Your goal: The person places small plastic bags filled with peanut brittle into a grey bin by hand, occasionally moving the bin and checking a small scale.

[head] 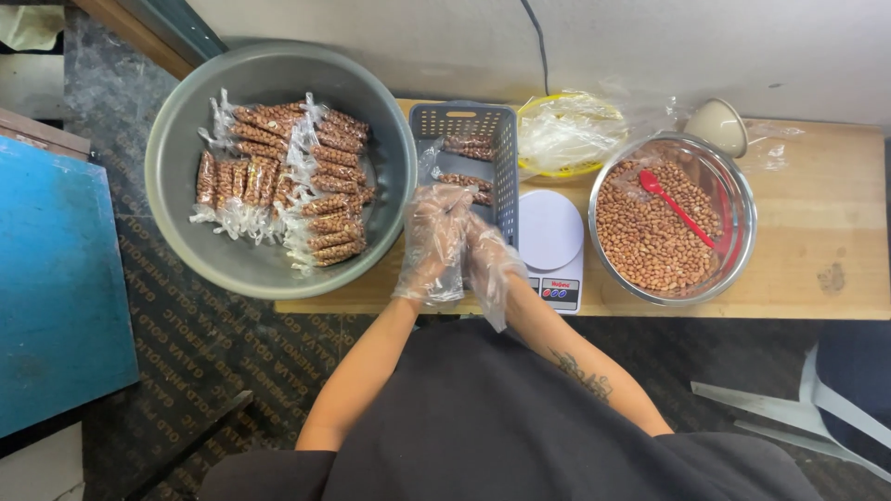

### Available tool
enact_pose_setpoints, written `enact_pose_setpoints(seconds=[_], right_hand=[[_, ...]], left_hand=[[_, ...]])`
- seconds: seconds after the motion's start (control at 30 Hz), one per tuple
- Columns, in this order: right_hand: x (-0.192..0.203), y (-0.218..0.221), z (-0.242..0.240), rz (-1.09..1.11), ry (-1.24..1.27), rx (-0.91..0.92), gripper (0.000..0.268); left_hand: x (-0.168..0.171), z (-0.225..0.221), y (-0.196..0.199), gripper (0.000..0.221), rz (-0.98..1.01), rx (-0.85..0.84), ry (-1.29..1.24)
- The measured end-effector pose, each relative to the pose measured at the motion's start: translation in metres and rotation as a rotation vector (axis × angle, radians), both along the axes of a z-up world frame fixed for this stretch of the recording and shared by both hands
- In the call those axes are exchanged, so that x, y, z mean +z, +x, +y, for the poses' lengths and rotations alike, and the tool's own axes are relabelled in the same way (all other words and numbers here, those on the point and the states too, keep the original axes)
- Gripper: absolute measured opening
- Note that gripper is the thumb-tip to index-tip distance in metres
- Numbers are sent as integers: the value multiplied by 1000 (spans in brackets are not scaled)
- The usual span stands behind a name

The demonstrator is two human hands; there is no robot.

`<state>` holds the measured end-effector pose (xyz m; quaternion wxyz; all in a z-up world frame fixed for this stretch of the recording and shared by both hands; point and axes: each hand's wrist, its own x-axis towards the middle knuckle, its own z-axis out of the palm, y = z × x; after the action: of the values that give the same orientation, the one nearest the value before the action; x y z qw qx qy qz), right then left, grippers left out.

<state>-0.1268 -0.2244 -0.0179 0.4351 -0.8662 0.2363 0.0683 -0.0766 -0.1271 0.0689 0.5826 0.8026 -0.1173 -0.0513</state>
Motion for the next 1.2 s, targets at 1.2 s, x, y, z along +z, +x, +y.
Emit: enact_pose_setpoints(seconds=[1.2], right_hand=[[75, 13, -48, -406, 466, 211, 18]], left_hand=[[12, 35, 32, 15, 234, -452, -167]])
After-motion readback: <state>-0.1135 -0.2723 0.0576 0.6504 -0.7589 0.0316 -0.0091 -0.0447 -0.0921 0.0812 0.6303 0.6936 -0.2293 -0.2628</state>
